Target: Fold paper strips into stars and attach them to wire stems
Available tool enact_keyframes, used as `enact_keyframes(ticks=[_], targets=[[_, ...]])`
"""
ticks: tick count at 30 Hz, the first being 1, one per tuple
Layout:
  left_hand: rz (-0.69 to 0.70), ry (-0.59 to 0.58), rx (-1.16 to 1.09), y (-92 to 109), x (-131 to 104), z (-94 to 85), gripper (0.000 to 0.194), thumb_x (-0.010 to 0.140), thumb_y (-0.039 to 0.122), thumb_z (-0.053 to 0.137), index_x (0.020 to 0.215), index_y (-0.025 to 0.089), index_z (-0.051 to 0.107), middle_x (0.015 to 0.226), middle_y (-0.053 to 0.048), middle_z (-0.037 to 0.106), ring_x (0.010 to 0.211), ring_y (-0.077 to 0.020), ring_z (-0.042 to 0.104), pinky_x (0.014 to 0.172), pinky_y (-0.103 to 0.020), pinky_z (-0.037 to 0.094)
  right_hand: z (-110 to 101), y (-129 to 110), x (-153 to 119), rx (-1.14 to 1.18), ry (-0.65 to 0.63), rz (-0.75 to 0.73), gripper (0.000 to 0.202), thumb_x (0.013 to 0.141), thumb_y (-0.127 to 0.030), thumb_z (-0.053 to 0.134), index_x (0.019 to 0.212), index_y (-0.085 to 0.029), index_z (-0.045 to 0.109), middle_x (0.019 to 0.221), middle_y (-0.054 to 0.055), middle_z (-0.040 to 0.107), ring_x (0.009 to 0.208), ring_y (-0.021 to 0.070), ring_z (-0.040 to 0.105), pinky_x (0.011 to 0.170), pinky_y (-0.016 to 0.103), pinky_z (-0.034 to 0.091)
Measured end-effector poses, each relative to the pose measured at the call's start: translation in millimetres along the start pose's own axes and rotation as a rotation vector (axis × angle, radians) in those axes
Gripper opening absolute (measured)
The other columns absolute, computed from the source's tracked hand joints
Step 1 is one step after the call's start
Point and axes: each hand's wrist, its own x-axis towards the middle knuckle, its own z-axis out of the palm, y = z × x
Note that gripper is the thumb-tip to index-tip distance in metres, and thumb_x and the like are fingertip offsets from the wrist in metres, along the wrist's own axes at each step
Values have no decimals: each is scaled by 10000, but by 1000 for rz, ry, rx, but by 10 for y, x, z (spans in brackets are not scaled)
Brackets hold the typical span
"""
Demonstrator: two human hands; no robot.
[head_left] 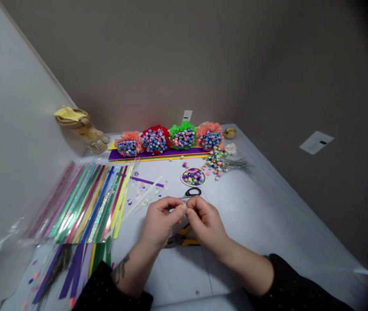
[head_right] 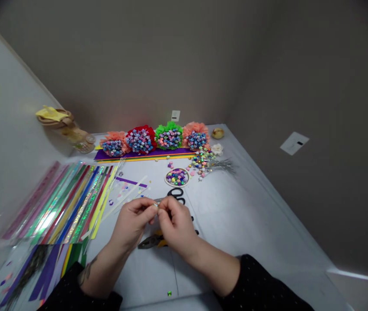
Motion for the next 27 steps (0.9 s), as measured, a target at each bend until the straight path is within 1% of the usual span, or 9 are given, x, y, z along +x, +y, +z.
enact_keyframes(ticks=[3, 7, 12, 15, 18, 20, 22, 25, 27], targets=[[3, 20, -54, -5, 23, -1, 118, 642, 234, 741, 679, 133, 691, 567, 22, 612, 450, -54, 481, 456, -166, 387, 19, 43, 56, 211, -49, 121, 208, 794, -326, 555, 673, -199, 444, 538, -67, 387, 481, 84, 321, 463, 217, 268], [7, 56, -165, -4, 58, -33, 163, 636, 261, 759, 722, 138, 696, 608, 19, 634, 449, -38, 466, 460, -157, 384, 36, 88, 120, 471, -172, 264, 243, 778, -401, 606, 735, -189, 495, 542, -62, 471, 431, 69, 366, 416, 191, 284], [20, 22, -149, -4, 56, -53, 158, 659, 263, 754, 737, 140, 693, 624, 14, 639, 466, -46, 484, 480, -167, 403, 31, 50, 125, 614, -193, 327, 234, 714, -326, 671, 670, -179, 495, 517, -48, 528, 402, 59, 409, 395, 173, 310], [29, -18, -114, -8, 50, -60, 133, 679, 254, 737, 736, 140, 698, 626, 10, 643, 476, -50, 493, 489, -168, 409, 4, -5, 129, 756, -200, 398, 219, 677, -273, 679, 635, -177, 487, 436, -75, 463, 350, 36, 315, 353, 157, 224], [36, -47, -88, -17, 45, -70, 118, 681, 248, 730, 713, 139, 697, 597, 13, 633, 477, -54, 500, 490, -166, 411, -31, -48, 141, 868, -323, 534, 215, 646, -249, 672, 629, -186, 467, 388, -110, 371, 325, 21, 178, 328, 156, 125], [44, -42, -63, -32, 41, -73, 112, 680, 245, 728, 701, 141, 693, 589, 16, 629, 476, -57, 506, 489, -166, 414, -42, -60, 140, 857, -379, 592, 217, 641, -268, 648, 635, -202, 441, 386, -126, 315, 325, 27, 131, 322, 166, 102], [46, -15, -48, -49, 36, -65, 109, 675, 241, 730, 690, 143, 685, 595, 19, 628, 472, -56, 506, 476, -163, 410, -45, -62, 124, 706, -287, 489, 194, 664, -283, 604, 633, -209, 427, 404, -122, 290, 337, 40, 150, 336, 179, 131], [28, 17, -81, -58, 25, -32, 110, 657, 226, 736, 651, 145, 662, 576, 35, 604, 447, -47, 488, 448, -154, 388, -60, -62, 85, 209, -4, 86, 135, 717, -233, 555, 625, -195, 465, 469, -81, 364, 413, 65, 298, 422, 205, 243], [12, 14, -113, -48, 19, -9, 117, 648, 215, 735, 623, 143, 646, 546, 44, 582, 431, -41, 474, 442, -151, 376, -85, -67, 66, -80, 75, -161, 108, 740, -191, 533, 636, -183, 506, 526, -49, 441, 483, 82, 386, 496, 227, 296]])
